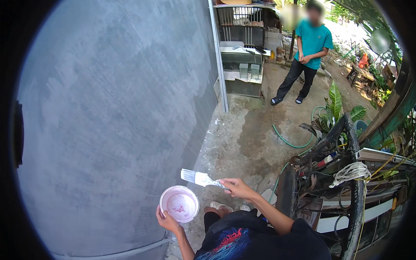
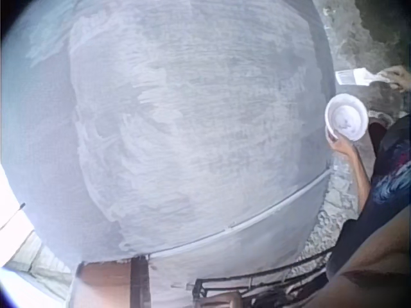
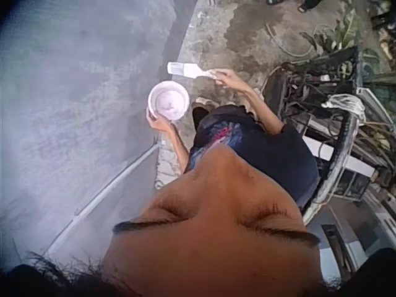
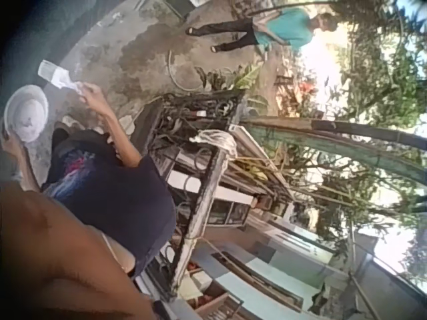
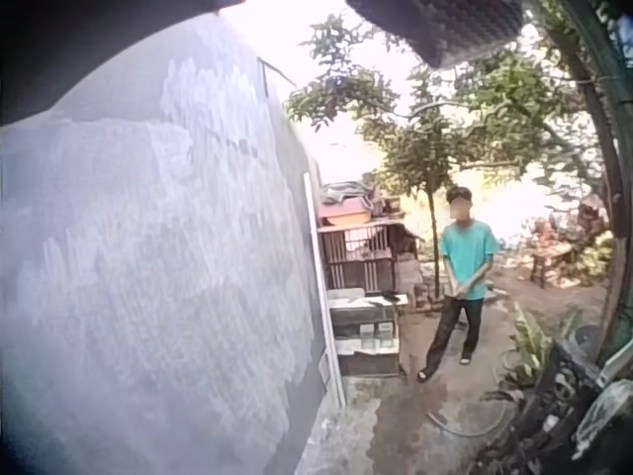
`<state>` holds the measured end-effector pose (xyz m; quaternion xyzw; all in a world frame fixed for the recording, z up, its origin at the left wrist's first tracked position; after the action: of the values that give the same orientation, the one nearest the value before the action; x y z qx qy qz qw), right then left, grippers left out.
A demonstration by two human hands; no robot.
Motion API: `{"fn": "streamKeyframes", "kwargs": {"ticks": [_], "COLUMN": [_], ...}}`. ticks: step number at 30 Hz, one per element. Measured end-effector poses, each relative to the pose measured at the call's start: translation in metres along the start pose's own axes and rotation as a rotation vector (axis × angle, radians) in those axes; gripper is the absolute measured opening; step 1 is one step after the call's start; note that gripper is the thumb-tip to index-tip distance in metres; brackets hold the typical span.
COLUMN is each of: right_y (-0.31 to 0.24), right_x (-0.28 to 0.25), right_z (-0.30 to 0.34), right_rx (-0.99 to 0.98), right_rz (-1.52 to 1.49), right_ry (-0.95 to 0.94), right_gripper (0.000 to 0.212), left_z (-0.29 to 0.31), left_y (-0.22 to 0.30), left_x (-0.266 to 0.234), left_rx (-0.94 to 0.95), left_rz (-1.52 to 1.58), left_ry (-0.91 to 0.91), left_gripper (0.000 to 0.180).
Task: The person paints an outdoor wall by repeatedly dipping a paintbrush into a container of paint and brushing the paint across the wall surface.
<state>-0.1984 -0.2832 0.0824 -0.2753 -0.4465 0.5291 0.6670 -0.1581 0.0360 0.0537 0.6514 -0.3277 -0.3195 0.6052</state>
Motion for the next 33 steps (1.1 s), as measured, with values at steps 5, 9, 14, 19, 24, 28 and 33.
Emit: {"fn": "streamKeyframes", "kwargs": {"ticks": [5, 9, 14, 19, 24, 28, 33], "right_y": [-0.036, -0.064, -0.089, -0.09, -0.09, -0.085, -0.079], "right_x": [0.014, 0.048, 0.098, 0.144, 0.162, 0.164, 0.161], "right_z": [0.043, 0.053, 0.037, 0.017, 0.004, -0.002, -0.007], "right_rx": [-0.264, -0.405, -0.817, -0.956, -0.991, -0.972, -0.947], "right_rz": [0.269, 0.478, 0.932, 1.222, 1.278, 1.299, 1.298], "right_ry": [-0.01, -0.004, -0.068, -0.1, -0.16, -0.179, -0.184], "right_gripper": [0.033, 0.029, 0.029, 0.028, 0.027, 0.026, 0.027], "left_z": [-0.022, -0.038, -0.043, -0.042, -0.034, -0.034, -0.032], "left_y": [0.034, 0.07, 0.098, 0.109, 0.108, 0.107, 0.103], "left_x": [0.025, 0.029, 0.011, -0.002, -0.015, -0.01, -0.006], "left_rx": [0.149, 0.29, 0.461, 0.716, 0.772, 0.842, 0.853], "left_rz": [0.041, 0.004, -0.049, -0.103, -0.184, -0.167, -0.213], "left_ry": [-0.063, -0.045, 0.024, 0.115, 0.14, 0.25, 0.256], "left_gripper": [0.039, 0.041, 0.041, 0.042, 0.036, 0.042, 0.043]}}
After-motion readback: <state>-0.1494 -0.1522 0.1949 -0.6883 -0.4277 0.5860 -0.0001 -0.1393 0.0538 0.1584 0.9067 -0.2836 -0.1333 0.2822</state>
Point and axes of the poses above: each hand's wrist, its own z-axis away from the middle knuckle, its own x-axis out of the palm, y = z × x, the point moved 1 cm from there along -z, towards the middle knuckle, and after that the axes turned 1 degree about -x, right-handed, at the moved point
